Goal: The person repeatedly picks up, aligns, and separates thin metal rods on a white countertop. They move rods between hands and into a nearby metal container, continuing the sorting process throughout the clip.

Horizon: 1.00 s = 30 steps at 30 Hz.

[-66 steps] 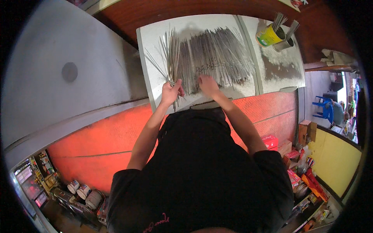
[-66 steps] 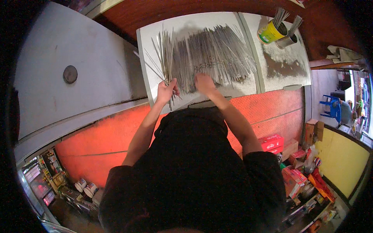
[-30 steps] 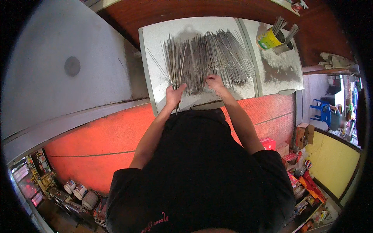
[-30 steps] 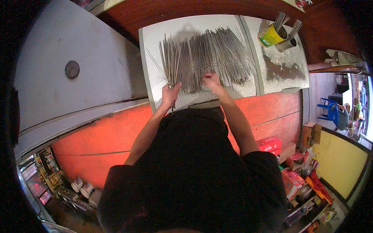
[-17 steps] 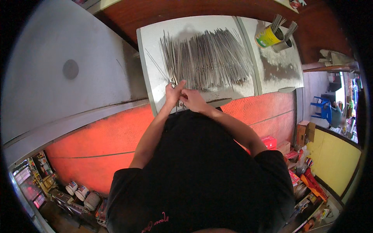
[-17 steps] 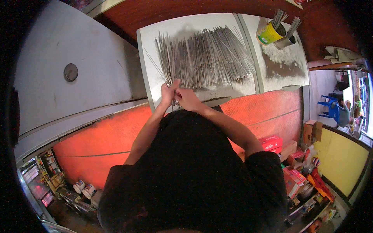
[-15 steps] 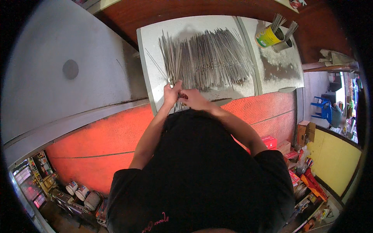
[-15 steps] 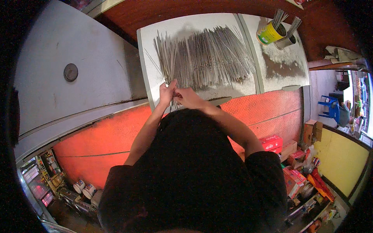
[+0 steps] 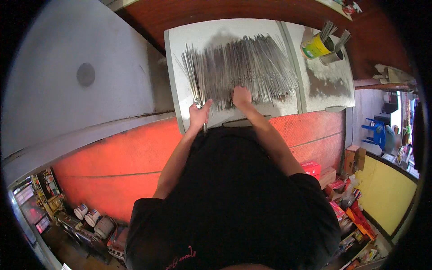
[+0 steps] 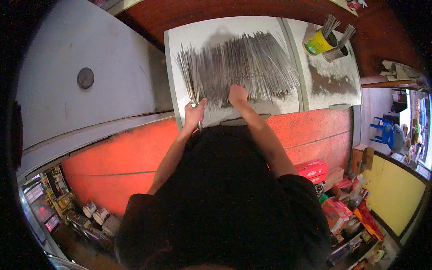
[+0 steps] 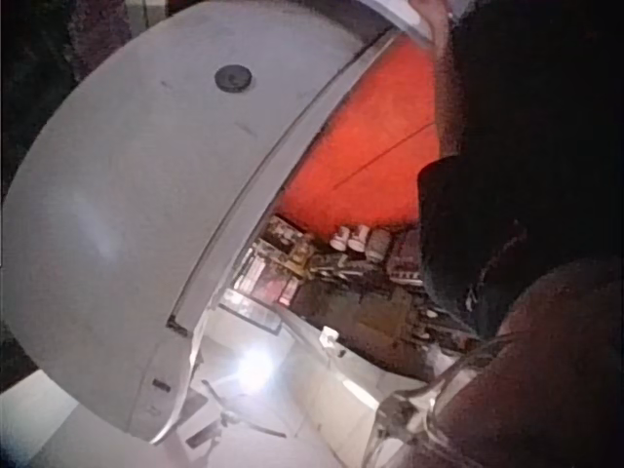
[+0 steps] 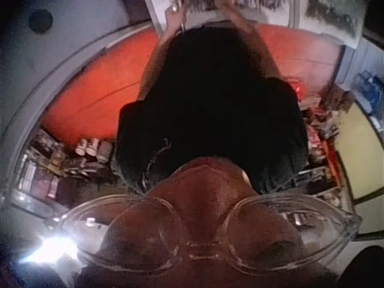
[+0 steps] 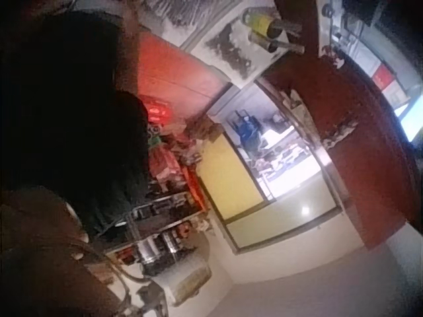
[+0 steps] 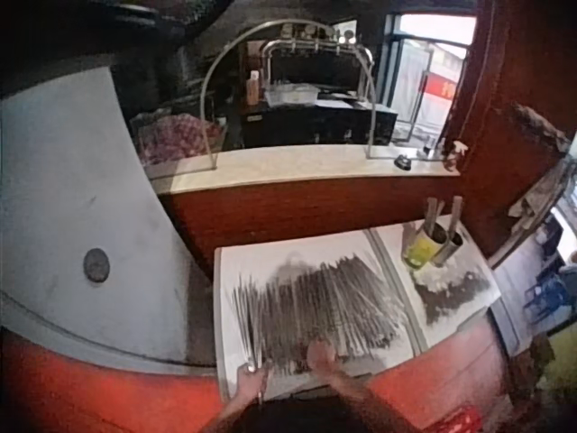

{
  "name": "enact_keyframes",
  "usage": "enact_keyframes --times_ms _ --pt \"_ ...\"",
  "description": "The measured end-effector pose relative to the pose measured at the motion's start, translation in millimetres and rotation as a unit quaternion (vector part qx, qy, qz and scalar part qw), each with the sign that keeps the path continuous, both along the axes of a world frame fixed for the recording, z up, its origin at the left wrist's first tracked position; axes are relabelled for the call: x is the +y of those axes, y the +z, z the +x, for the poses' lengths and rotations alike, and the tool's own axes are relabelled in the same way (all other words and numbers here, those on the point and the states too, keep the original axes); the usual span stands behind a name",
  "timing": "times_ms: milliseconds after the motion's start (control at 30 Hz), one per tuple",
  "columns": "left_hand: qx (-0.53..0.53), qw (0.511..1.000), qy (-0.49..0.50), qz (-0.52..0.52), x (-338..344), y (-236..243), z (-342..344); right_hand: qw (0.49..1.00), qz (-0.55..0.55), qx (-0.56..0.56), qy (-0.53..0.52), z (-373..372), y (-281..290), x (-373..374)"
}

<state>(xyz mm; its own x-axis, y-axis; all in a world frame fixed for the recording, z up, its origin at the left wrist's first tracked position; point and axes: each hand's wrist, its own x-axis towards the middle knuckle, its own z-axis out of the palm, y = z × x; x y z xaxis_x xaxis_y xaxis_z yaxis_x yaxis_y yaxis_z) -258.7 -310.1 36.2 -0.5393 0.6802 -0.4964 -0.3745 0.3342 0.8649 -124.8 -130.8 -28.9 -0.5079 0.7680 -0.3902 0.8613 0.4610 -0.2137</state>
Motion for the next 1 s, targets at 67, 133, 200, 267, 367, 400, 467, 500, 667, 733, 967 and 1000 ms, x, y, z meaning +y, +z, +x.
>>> enact_keyframes --times_ms 67,133,200,267,367,400,467,500,667,733,967,1000 --pt "-0.009 1.0 0.004 0.0 -1.0 -2.5 1.0 1.0 -0.014 -0.003 -0.015 -5.1 2.9 -0.5" --pt "-0.009 1.0 0.002 0.0 1.3 -0.4 0.7 1.0 -0.016 -0.001 -0.026 -6.6 0.7 3.4" --pt "-0.003 1.0 -0.001 -0.001 3.3 1.6 0.8 1.0 -0.005 0.002 -0.03 -7.3 0.7 6.4" --pt "-0.012 1.0 0.002 -0.001 5.6 -3.9 1.2 0.997 -0.046 -0.006 -0.063 -8.5 3.3 12.3" --pt "-0.025 1.0 0.002 0.002 8.1 -2.7 -0.8 0.996 -0.067 0.015 -0.055 -6.4 1.5 16.2" --pt "-0.031 1.0 0.0 0.004 8.3 -2.4 -0.5 0.996 -0.067 0.027 -0.043 -2.5 -0.5 16.2" --pt "-0.036 0.999 0.001 0.005 9.8 -2.6 -0.4 0.994 -0.073 0.044 -0.068 4.2 -4.9 15.3" --pt "-0.037 0.999 0.004 0.005 9.7 -3.2 -1.1 0.993 -0.077 0.054 -0.078 6.1 -7.0 15.0" --pt "-0.035 0.999 -0.004 0.005 12.9 -9.3 -2.1 0.982 -0.126 0.125 -0.063 26.1 -34.4 24.3" --pt "-0.037 0.999 -0.002 0.007 14.8 -7.2 -2.1 0.978 -0.14 0.141 -0.067 31.5 -35.8 25.8" --pt "-0.037 0.999 0.004 0.014 16.2 -6.3 -2.2 0.979 -0.092 0.152 -0.102 21.7 -11.1 17.5" --pt "-0.037 0.999 0.002 0.016 16.6 -5.6 -2.5 0.98 -0.097 0.145 -0.1 18.8 -7.0 16.5"
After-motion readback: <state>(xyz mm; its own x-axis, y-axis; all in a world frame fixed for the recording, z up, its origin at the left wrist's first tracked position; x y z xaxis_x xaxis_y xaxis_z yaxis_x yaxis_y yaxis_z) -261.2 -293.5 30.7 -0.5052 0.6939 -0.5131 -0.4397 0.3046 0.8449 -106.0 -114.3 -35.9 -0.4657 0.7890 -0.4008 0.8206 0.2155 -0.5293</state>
